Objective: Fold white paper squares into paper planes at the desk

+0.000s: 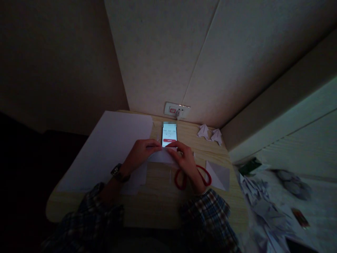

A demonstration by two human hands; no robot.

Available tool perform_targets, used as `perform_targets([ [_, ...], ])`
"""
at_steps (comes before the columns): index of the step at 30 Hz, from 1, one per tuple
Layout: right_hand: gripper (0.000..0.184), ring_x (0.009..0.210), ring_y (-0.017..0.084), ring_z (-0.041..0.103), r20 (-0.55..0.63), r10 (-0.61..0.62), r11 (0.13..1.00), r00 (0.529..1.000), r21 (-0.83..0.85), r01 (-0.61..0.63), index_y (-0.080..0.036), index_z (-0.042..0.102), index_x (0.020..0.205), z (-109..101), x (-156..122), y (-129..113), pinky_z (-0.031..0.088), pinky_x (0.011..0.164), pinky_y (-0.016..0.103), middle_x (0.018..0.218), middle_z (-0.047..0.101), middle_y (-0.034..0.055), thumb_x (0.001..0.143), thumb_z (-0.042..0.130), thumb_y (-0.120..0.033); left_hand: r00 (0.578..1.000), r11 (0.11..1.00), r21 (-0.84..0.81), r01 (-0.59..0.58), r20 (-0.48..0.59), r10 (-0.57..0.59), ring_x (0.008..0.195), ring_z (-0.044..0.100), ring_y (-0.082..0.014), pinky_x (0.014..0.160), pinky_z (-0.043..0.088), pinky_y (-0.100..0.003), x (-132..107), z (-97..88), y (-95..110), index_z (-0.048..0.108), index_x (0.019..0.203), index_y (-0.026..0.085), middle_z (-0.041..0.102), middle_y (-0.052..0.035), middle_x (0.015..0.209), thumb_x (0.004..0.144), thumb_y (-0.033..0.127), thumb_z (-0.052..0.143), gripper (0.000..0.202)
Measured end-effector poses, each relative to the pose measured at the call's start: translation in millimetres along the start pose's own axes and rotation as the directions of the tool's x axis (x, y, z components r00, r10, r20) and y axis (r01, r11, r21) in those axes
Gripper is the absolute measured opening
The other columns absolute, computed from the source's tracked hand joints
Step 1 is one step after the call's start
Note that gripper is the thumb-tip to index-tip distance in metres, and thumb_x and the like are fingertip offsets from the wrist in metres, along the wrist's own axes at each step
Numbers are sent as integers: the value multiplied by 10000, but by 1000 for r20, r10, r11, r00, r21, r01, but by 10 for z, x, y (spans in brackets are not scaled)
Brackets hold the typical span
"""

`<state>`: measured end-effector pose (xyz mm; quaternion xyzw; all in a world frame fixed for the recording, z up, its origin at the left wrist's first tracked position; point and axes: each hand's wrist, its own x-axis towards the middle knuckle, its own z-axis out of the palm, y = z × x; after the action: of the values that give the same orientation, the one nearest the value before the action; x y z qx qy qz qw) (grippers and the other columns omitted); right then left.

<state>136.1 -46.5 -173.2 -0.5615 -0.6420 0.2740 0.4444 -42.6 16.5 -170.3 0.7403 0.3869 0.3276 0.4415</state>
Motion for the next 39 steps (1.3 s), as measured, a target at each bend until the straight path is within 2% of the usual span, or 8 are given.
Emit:
perform_targets([
  [3, 166, 703, 169, 615, -15, -13, 998, 1000, -69, 12, -189, 681, 756, 44, 7, 25, 460, 662, 264, 748, 691, 29, 833, 613, -320, 999, 998, 49, -41, -8, 42, 738, 683, -194, 734, 506, -272, -14, 18, 44, 718, 707, 190, 760, -17, 775, 778, 390, 605, 240],
  [6, 185, 675, 164, 601, -43, -49, 997, 998, -70, 46, -194, 666, 707, 57, 7, 38, 451, 645, 262, 714, 677, 22, 841, 602, -305, 998, 995, 80, -64, -16, 65, 739, 686, -193, 738, 500, -275, -20, 28, 64, 722, 715, 199, 762, -14, 779, 803, 374, 591, 236],
  [14, 193, 683, 174, 595, -84, -52, 998, 995, -39, 49, -205, 663, 690, 75, 1, 33, 456, 656, 275, 715, 674, 26, 845, 587, -290, 997, 999, 22, -44, -59, 45, 746, 680, -181, 722, 521, -261, -21, 38, 20, 688, 729, 180, 747, -22, 784, 782, 359, 640, 193],
  [19, 141, 753, 181, 607, -67, -68, 998, 995, -21, 67, -203, 663, 735, 80, 19, 47, 460, 705, 283, 768, 675, 34, 842, 591, -262, 997, 997, 55, -62, -38, 64, 725, 678, -175, 731, 518, -264, -27, 45, 49, 687, 717, 184, 744, -19, 766, 794, 368, 625, 209],
  [24, 156, 723, 169, 588, -87, -106, 994, 991, -23, 104, -200, 634, 694, 71, 17, 45, 446, 673, 274, 733, 637, 21, 839, 594, -241, 996, 996, 45, -78, -34, 80, 752, 680, -181, 733, 509, -268, -28, 59, 51, 685, 741, 186, 744, -23, 782, 793, 389, 625, 218],
  [30, 161, 736, 168, 569, -164, -69, 998, 984, -20, 67, -210, 608, 710, 71, -9, 30, 437, 672, 279, 745, 619, 19, 862, 573, -248, 993, 995, 88, -37, -107, 46, 627, 609, -145, 586, 450, -236, -15, 31, -18, 697, 761, 178, 718, -10, 749, 765, 376, 660, 202],
  [34, 91, 774, 172, 581, -133, -96, 995, 986, -18, 94, -217, 627, 780, 82, 4, 61, 452, 688, 284, 806, 637, 26, 857, 589, -247, 993, 995, 100, -5, -116, 17, 634, 632, -159, 610, 464, -247, -20, 30, -12, 693, 722, 177, 719, -14, 707, 775, 381, 641, 218],
  [39, 119, 747, 173, 560, -54, -137, 985, 989, -111, 130, -217, 618, 759, 89, 16, 57, 454, 690, 294, 783, 620, 31, 868, 577, -243, 994, 991, 123, -55, -84, 66, 695, 673, -169, 674, 488, -256, -48, 60, 51, 697, 718, 200, 745, -9, 748, 823, 376, 581, 236],
])
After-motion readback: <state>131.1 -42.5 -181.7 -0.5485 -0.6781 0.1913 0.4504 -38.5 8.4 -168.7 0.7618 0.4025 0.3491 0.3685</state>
